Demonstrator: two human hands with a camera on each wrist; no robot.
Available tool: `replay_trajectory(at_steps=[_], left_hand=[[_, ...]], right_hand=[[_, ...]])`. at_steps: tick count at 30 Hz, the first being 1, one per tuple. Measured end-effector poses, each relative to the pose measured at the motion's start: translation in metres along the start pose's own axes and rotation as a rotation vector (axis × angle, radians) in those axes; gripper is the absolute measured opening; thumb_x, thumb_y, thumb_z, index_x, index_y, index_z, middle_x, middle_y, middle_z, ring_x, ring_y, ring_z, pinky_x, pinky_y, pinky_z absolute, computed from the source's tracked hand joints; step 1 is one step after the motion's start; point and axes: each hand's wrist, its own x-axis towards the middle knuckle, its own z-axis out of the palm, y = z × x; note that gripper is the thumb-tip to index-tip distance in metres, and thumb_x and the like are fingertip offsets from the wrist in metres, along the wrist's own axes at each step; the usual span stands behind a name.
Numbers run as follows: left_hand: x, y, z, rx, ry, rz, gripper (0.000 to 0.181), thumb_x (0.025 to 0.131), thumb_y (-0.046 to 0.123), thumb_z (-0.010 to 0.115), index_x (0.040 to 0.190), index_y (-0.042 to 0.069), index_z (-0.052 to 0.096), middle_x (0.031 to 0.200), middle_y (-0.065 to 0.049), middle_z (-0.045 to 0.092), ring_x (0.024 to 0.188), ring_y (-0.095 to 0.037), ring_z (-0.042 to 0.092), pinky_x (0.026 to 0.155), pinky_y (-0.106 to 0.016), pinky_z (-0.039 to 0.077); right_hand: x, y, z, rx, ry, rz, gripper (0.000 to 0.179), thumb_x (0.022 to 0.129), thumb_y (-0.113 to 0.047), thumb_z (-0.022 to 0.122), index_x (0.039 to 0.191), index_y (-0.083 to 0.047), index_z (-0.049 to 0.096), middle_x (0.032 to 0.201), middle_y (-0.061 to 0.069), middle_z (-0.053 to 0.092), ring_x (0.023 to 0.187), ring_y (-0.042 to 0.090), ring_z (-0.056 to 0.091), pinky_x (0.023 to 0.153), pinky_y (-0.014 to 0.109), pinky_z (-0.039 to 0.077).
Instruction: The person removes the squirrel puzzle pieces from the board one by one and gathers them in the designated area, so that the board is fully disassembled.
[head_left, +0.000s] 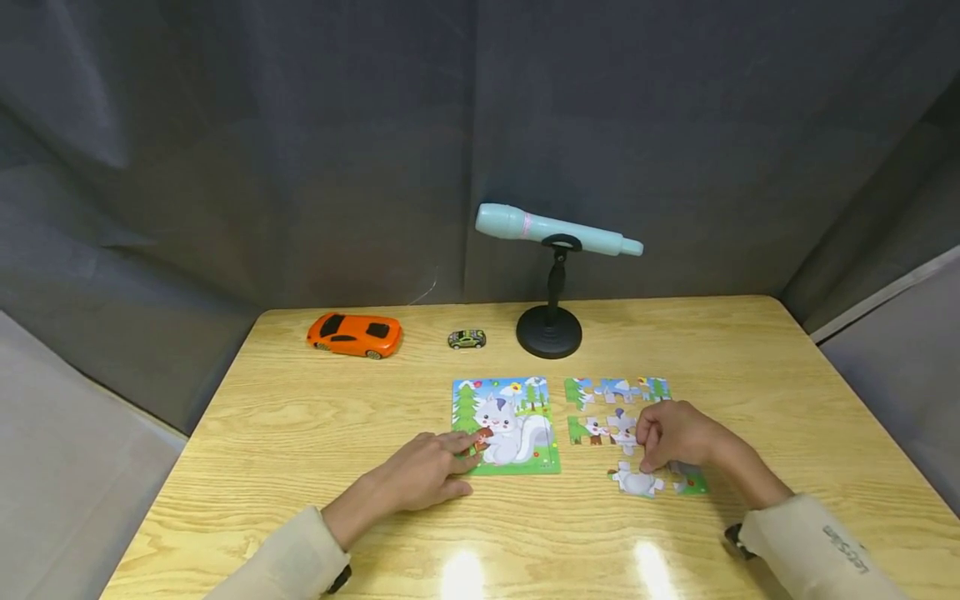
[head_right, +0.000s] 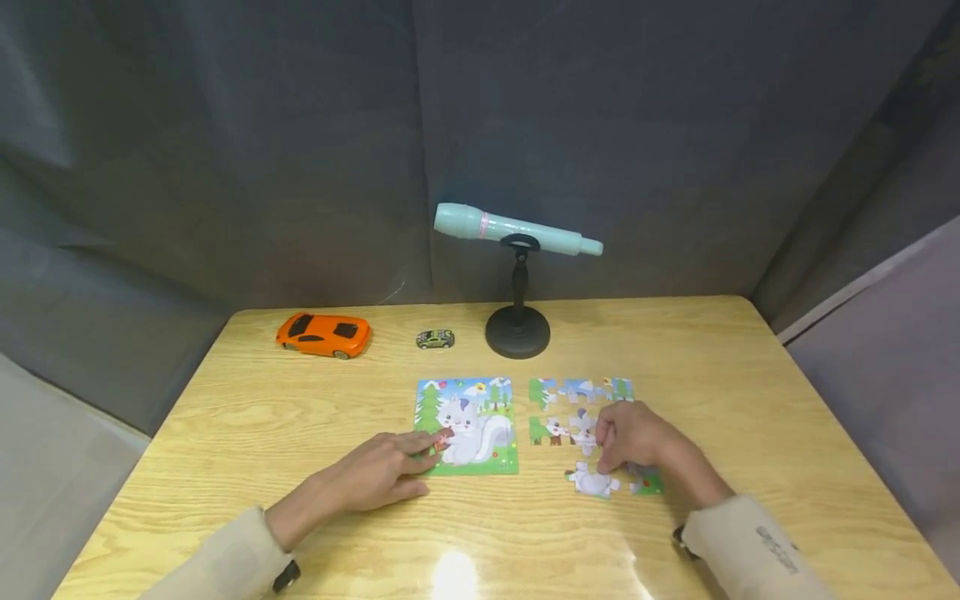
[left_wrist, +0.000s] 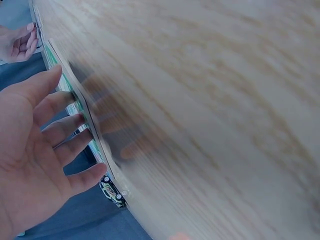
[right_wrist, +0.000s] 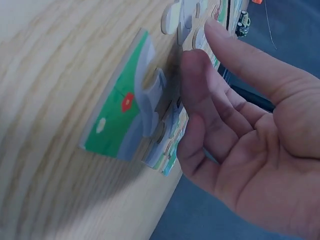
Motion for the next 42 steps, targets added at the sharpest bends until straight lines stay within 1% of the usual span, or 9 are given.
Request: replay_trajectory(at_steps=[4,7,13,20,25,30,35,37,42], left_hand=[[0.0,0.0,0.0,-0.001,0.012,0.007,0.048,0.094,0.04,0.055,0.135,0.015,0.053,0.149,-0.007,0.04,0.136,-0.027,0.042,0.105,-0.046,0.042],[0.001,-0.001,0.0,0.001,0.02,0.016,0.046,0.094,0.039,0.055,0.133,0.014,0.055,0.148,-0.008,0.042,0.134,-0.027,0.044,0.105,-0.046,0.042],[0.004,-0.001,0.0,0.018,0.035,0.031,0.04,0.095,0.036,0.055,0.128,0.014,0.061,0.142,-0.01,0.049,0.13,-0.026,0.049,0.105,-0.042,0.043],[0.005,0.0,0.0,0.009,0.037,0.018,0.04,0.095,0.035,0.055,0.128,0.012,0.061,0.143,-0.012,0.049,0.13,-0.025,0.05,0.107,-0.039,0.041],[0.005,0.0,0.0,0.001,0.048,0.014,0.038,0.095,0.034,0.056,0.126,0.013,0.063,0.142,-0.014,0.049,0.128,-0.026,0.052,0.106,-0.039,0.043],[0.004,-0.001,0.0,0.001,0.053,0.013,0.038,0.094,0.035,0.056,0.125,0.013,0.064,0.141,-0.014,0.05,0.126,-0.026,0.054,0.104,-0.038,0.045],[0.003,-0.004,0.0,-0.004,0.078,0.023,0.039,0.094,0.035,0.056,0.126,0.013,0.063,0.14,-0.015,0.051,0.124,-0.027,0.055,0.102,-0.038,0.046],[0.002,-0.004,0.001,-0.007,0.084,0.025,0.039,0.094,0.036,0.056,0.126,0.014,0.062,0.141,-0.015,0.05,0.123,-0.027,0.056,0.102,-0.038,0.047],[0.002,-0.005,0.002,-0.02,0.096,0.049,0.039,0.094,0.036,0.056,0.125,0.013,0.063,0.141,-0.016,0.049,0.124,-0.026,0.055,0.102,-0.036,0.047]], right_hand=[[0.002,-0.007,-0.002,-0.028,0.029,0.014,0.03,0.067,-0.005,0.081,0.086,0.001,0.06,0.067,0.004,0.059,0.06,0.014,0.051,0.052,0.023,0.043],[0.007,-0.015,-0.001,-0.032,0.037,-0.015,0.028,0.069,-0.006,0.081,0.087,0.001,0.06,0.068,0.004,0.058,0.06,0.014,0.049,0.052,0.023,0.042],[0.024,-0.033,0.008,-0.014,0.024,-0.081,0.023,0.074,-0.005,0.077,0.089,0.002,0.06,0.068,0.004,0.058,0.06,0.016,0.053,0.053,0.023,0.044],[0.044,-0.064,0.03,-0.087,0.008,-0.125,0.023,0.075,-0.006,0.077,0.092,-0.001,0.063,0.069,0.002,0.06,0.059,0.012,0.052,0.057,0.025,0.045],[0.059,-0.088,0.048,-0.117,0.019,-0.148,0.021,0.075,-0.006,0.078,0.091,-0.003,0.064,0.07,0.001,0.061,0.059,0.011,0.052,0.061,0.027,0.044],[0.075,-0.108,0.068,-0.127,0.013,-0.125,0.021,0.073,-0.007,0.079,0.089,-0.005,0.065,0.073,0.001,0.06,0.063,0.011,0.051,0.059,0.024,0.043],[0.087,-0.121,0.084,-0.076,0.009,-0.08,0.023,0.074,-0.005,0.079,0.092,-0.005,0.065,0.081,0.003,0.06,0.07,0.012,0.052,0.061,0.024,0.044],[0.091,-0.124,0.09,-0.038,0.011,-0.088,0.023,0.075,-0.004,0.078,0.094,-0.005,0.065,0.084,0.004,0.062,0.073,0.012,0.054,0.062,0.023,0.047],[0.098,-0.126,0.104,0.01,-0.001,-0.157,0.02,0.077,0.0,0.074,0.095,-0.004,0.066,0.084,0.006,0.065,0.073,0.01,0.057,0.064,0.022,0.048]])
